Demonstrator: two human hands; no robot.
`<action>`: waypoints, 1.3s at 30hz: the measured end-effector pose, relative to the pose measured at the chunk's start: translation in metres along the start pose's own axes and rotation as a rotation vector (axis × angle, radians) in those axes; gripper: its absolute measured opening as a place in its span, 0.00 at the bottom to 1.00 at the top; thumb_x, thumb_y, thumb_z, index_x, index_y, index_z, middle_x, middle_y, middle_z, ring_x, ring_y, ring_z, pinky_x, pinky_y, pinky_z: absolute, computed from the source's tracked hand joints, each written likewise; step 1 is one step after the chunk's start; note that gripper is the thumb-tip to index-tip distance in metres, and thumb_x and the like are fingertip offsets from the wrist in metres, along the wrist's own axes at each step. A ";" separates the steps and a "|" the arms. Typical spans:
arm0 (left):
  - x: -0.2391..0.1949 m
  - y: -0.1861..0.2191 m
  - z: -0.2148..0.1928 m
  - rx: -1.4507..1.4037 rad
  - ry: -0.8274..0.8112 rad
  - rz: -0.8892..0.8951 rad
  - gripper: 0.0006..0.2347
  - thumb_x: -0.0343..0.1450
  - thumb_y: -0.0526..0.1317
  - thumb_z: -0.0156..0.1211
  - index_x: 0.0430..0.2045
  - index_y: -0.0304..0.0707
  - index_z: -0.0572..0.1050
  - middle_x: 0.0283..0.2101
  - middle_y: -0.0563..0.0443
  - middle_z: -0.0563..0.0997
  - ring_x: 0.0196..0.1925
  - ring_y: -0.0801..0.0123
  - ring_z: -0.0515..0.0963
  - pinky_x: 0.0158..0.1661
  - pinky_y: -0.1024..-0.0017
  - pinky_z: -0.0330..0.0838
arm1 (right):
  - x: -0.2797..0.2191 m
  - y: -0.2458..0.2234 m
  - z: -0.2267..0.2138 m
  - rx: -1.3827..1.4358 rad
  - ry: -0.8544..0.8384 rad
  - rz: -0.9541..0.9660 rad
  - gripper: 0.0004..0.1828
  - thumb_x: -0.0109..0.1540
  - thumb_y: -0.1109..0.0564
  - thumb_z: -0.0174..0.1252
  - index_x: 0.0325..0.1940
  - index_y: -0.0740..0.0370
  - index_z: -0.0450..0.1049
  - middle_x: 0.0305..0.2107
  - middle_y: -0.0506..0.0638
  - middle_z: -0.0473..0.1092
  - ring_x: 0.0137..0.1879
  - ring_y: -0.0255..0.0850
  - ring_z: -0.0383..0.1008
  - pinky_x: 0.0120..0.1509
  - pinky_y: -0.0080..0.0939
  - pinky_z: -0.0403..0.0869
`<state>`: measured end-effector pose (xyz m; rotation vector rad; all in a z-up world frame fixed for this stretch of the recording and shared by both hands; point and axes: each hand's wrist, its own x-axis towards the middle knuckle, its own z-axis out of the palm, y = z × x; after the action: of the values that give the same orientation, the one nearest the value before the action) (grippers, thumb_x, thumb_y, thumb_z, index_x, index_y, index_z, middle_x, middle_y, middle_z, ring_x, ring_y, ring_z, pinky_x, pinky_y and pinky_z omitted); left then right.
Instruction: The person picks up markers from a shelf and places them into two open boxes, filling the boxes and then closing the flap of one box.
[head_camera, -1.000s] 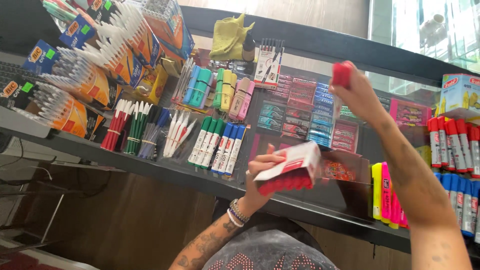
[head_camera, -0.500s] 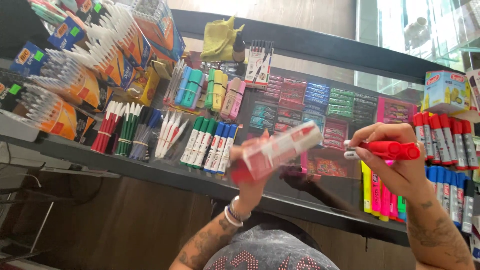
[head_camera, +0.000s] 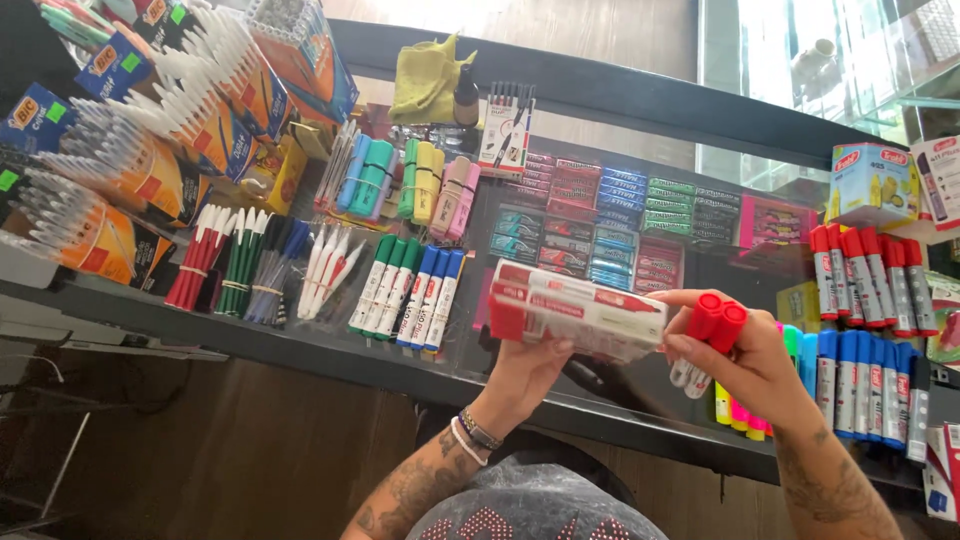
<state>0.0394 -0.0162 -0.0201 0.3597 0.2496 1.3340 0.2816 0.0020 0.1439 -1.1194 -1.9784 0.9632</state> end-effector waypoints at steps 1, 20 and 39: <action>0.000 -0.002 -0.002 0.000 0.000 0.000 0.26 0.73 0.20 0.61 0.64 0.45 0.69 0.61 0.45 0.78 0.67 0.52 0.76 0.66 0.56 0.76 | 0.000 -0.002 0.000 0.000 0.000 0.001 0.24 0.66 0.52 0.60 0.65 0.62 0.75 0.30 0.44 0.82 0.34 0.32 0.85 0.40 0.30 0.82; 0.004 0.034 0.042 0.897 -0.123 0.506 0.13 0.74 0.44 0.71 0.50 0.41 0.78 0.54 0.45 0.84 0.61 0.55 0.83 0.67 0.51 0.77 | -0.069 -0.006 0.003 0.037 0.515 -0.348 0.11 0.68 0.49 0.57 0.53 0.49 0.67 0.42 0.52 0.76 0.39 0.36 0.80 0.46 0.37 0.77; 0.004 0.026 0.033 0.953 -0.168 0.445 0.11 0.75 0.39 0.69 0.48 0.40 0.77 0.53 0.46 0.84 0.62 0.53 0.84 0.64 0.59 0.78 | -0.008 -0.069 0.023 -0.832 0.032 -1.051 0.14 0.68 0.47 0.72 0.52 0.55 0.82 0.45 0.43 0.81 0.48 0.35 0.82 0.57 0.41 0.84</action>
<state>0.0292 -0.0105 0.0211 1.3853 0.6920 1.5376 0.2378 -0.0364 0.1887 -0.2670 -2.5104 -0.4553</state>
